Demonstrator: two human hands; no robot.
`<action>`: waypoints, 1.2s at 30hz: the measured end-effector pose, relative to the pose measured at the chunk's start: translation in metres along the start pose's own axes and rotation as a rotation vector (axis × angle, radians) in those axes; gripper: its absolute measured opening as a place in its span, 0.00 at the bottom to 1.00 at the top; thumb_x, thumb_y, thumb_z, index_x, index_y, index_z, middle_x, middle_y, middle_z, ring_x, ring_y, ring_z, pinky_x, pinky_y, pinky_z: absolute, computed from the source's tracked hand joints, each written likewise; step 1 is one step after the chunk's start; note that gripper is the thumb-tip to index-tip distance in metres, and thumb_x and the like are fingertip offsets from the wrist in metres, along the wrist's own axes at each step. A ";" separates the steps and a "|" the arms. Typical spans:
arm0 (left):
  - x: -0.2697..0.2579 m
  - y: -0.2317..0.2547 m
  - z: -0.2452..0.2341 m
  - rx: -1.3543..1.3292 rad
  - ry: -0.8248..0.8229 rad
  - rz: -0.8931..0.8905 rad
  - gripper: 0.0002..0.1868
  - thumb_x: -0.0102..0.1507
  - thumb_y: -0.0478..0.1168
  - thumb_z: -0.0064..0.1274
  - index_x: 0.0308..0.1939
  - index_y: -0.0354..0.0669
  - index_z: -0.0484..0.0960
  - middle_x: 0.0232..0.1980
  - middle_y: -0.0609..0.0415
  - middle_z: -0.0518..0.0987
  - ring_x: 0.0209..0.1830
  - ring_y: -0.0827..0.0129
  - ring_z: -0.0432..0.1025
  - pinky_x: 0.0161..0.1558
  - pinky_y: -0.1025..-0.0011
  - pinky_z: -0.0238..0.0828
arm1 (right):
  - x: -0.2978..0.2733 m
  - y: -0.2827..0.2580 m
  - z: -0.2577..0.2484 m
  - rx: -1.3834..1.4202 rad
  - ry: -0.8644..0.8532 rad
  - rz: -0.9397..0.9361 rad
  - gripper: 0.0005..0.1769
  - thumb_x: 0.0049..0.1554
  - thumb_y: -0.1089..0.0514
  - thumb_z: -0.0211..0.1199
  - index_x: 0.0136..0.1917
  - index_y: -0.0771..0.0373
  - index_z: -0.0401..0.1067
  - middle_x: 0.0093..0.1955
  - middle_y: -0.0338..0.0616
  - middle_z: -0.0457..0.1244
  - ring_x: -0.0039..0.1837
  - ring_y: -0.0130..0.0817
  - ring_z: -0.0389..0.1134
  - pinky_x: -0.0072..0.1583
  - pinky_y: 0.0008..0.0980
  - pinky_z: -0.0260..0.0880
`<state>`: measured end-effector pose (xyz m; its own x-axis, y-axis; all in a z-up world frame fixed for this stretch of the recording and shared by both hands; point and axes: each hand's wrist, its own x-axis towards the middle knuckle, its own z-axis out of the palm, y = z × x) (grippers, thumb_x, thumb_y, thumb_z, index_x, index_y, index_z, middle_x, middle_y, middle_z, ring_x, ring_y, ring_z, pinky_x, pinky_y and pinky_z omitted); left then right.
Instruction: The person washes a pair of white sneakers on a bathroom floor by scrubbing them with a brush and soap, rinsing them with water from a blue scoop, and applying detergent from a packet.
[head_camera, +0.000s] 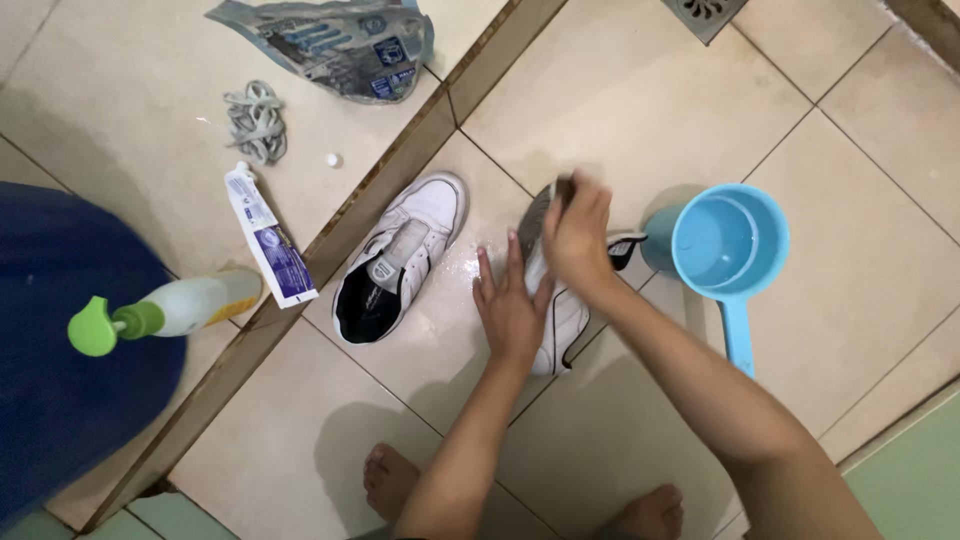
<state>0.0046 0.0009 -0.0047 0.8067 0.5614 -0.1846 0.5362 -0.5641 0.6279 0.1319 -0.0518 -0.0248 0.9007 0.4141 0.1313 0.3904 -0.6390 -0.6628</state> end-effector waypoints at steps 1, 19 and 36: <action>-0.004 -0.001 -0.003 -0.013 0.000 -0.009 0.43 0.68 0.59 0.50 0.81 0.51 0.50 0.69 0.46 0.74 0.82 0.41 0.44 0.72 0.38 0.41 | 0.026 0.011 0.009 0.012 0.000 0.073 0.23 0.65 0.61 0.54 0.68 0.77 0.55 0.62 0.75 0.57 0.64 0.69 0.59 0.67 0.57 0.59; -0.001 -0.003 -0.001 -0.034 0.029 0.016 0.45 0.68 0.59 0.52 0.81 0.48 0.51 0.68 0.44 0.75 0.82 0.38 0.46 0.72 0.40 0.43 | 0.045 0.034 0.022 -0.012 -0.008 0.155 0.24 0.66 0.55 0.55 0.68 0.74 0.58 0.58 0.74 0.57 0.57 0.69 0.63 0.60 0.56 0.65; -0.036 -0.009 -0.017 -0.329 0.247 0.261 0.43 0.62 0.53 0.64 0.78 0.48 0.65 0.76 0.45 0.69 0.85 0.37 0.47 0.78 0.45 0.47 | 0.045 -0.027 -0.084 1.036 -0.290 0.492 0.22 0.63 0.57 0.48 0.70 0.61 0.55 0.52 0.51 0.67 0.56 0.38 0.71 0.58 0.35 0.72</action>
<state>-0.0336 -0.0042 0.0086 0.7997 0.5756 0.1708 0.1844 -0.5062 0.8424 0.1775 -0.0708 0.0607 0.7817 0.4873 -0.3891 -0.4478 0.0044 -0.8941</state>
